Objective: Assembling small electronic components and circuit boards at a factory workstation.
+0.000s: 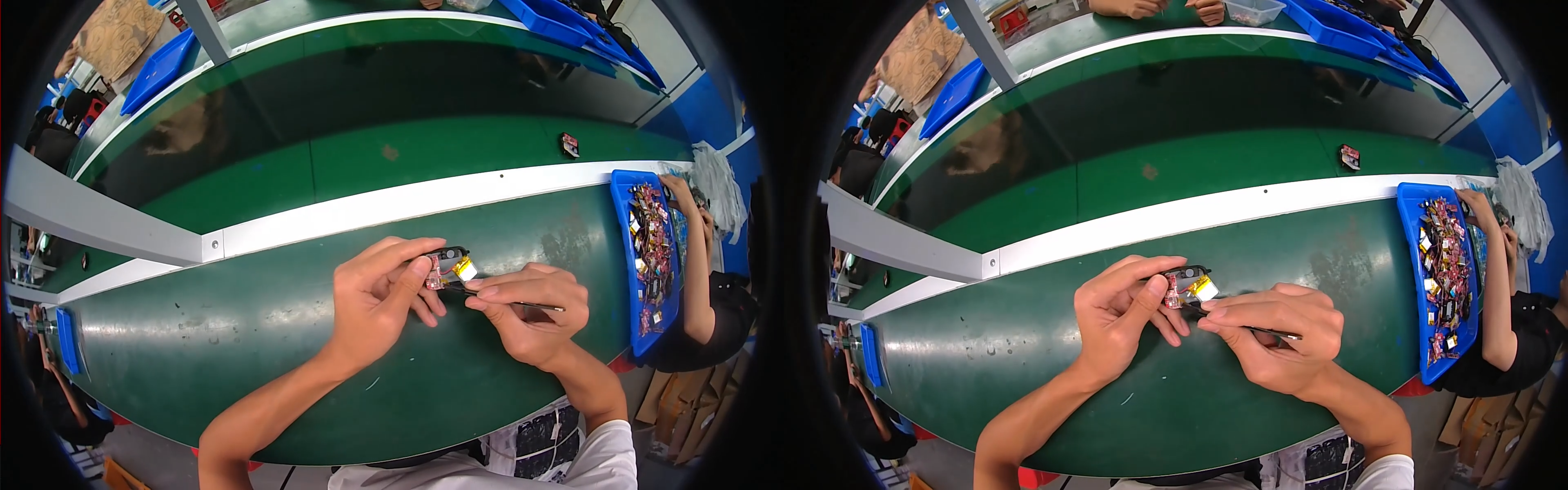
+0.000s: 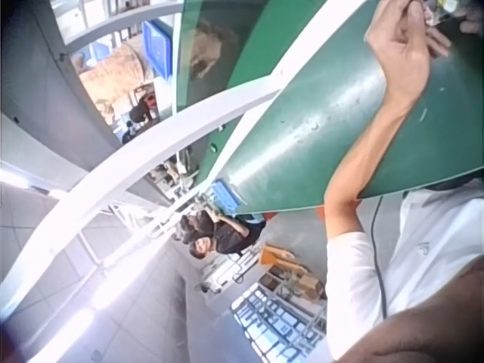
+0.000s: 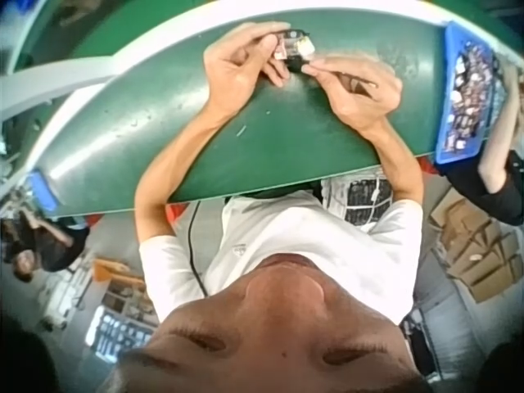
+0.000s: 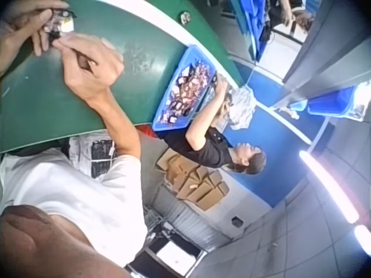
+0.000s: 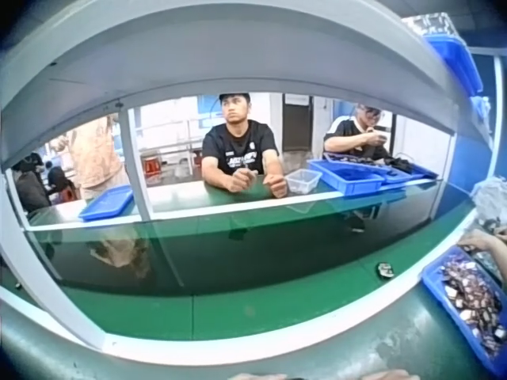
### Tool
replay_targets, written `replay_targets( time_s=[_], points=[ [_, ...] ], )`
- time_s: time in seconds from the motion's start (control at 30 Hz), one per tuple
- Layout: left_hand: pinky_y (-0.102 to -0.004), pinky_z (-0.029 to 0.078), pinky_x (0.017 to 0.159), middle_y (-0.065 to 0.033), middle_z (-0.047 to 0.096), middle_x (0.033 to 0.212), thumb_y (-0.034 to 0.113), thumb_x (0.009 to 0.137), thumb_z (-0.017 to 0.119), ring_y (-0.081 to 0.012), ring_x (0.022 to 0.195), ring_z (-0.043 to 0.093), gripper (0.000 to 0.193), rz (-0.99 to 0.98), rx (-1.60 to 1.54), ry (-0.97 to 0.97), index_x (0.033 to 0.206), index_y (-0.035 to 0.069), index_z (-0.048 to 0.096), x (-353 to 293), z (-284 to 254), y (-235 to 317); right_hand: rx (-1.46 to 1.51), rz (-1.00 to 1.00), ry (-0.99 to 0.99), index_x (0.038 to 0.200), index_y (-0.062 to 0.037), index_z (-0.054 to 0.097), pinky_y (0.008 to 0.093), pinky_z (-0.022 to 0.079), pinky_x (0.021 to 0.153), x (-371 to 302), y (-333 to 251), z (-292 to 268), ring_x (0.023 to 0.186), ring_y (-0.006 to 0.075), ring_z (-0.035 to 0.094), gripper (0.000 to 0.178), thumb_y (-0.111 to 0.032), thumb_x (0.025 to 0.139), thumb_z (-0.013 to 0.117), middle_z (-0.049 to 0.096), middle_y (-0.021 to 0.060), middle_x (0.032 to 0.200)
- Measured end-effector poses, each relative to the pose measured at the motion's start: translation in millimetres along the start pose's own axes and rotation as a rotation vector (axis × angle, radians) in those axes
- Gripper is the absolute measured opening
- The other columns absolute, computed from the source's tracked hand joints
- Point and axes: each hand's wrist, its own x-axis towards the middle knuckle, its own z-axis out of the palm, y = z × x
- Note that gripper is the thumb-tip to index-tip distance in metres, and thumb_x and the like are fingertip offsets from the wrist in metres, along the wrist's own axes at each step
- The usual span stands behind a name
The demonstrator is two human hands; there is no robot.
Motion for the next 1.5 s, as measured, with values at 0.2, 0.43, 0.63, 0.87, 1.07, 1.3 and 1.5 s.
replay_targets(
  time_s=[0.2,0.43,0.63,0.87,1.07,1.3,1.5],
  points=[
    [-0.0289,0.061,0.051,-0.0156,0.064,0.095,0.004,0.105,0.054,-0.0235,0.066,0.072,0.025,0.01,0.001,0.009,0.12,-0.012,0.066,0.1,-1.2,-2.1,0.049,0.125,0.026,0.085,-0.0052,0.076,0.0196,0.037,0.042,0.2,-1.8,0.9,0.048,0.006,0.06,0.015,0.0,0.075,0.086,0.079,0.0083,0.083],
    [-0.0253,0.059,0.052,-0.0125,0.064,0.095,0.002,0.103,0.057,-0.0187,0.067,0.072,0.023,-0.013,0.02,0.031,0.121,-0.008,0.068,-0.8,1.0,-3.3,0.063,0.127,0.048,0.085,-0.0037,0.076,0.0189,0.036,0.039,-1.3,-0.9,2.6,0.045,0.0046,0.057,0.015,0.001,0.075,0.087,0.079,0.009,0.084],
    [-0.0248,0.058,0.052,-0.0123,0.065,0.095,0.001,0.103,0.057,-0.018,0.067,0.072,0.022,-0.008,0.047,0.036,0.119,-0.007,0.069,-1.7,2.1,-4.0,0.066,0.176,0.048,0.085,-0.003,0.077,0.0183,0.033,0.039,-2.5,-3.6,1.0,0.043,0.0025,0.052,0.014,0.0,0.076,0.087,0.078,0.008,0.08],
    [-0.0244,0.058,0.051,-0.0122,0.065,0.094,0.0,0.102,0.057,-0.0172,0.066,0.071,0.021,0.005,0.091,0.042,0.118,-0.007,0.069,-1.4,3.0,-3.7,0.076,0.365,0.07,0.083,0.0003,0.077,0.0178,0.031,0.04,-1.7,-9.1,1.3,0.043,0.0002,0.05,0.011,0.0,0.077,0.086,0.077,0.007,0.077],
    [-0.0247,0.057,0.051,-0.0116,0.065,0.09,0.0,0.102,0.056,-0.0168,0.064,0.07,0.02,-0.013,0.084,0.034,0.115,-0.008,0.07,-1.5,2.2,-3.2,0.098,0.421,0.052,0.083,0.0015,0.076,0.0176,0.032,0.043,-0.7,-10.5,1.1,0.043,0.0,0.049,0.011,0.0,0.078,0.086,0.076,0.0069,0.076],
    [-0.0255,0.055,0.05,-0.0114,0.065,0.089,0.002,0.103,0.055,-0.0169,0.063,0.07,0.021,-0.083,0.037,0.008,0.114,-0.008,0.07,-1.0,-2.7,-1.5,0.1,0.38,0.047,0.085,0.001,0.075,0.0183,0.031,0.042,-2.6,-6.6,1.2,0.044,0.0002,0.047,0.013,0.001,0.076,0.086,0.076,0.0068,0.077],
    [-0.0254,0.055,0.05,-0.0115,0.064,0.089,0.002,0.103,0.055,-0.0166,0.062,0.069,0.021,-0.111,-0.006,0.015,0.115,-0.009,0.069,-0.2,-3.6,-1.5,0.083,0.217,0.017,0.087,-0.0011,0.075,0.0182,0.031,0.041,-2.1,-3.3,1.1,0.043,0.0012,0.046,0.017,0.002,0.075,0.086,0.077,0.0088,0.083]
  ],
)
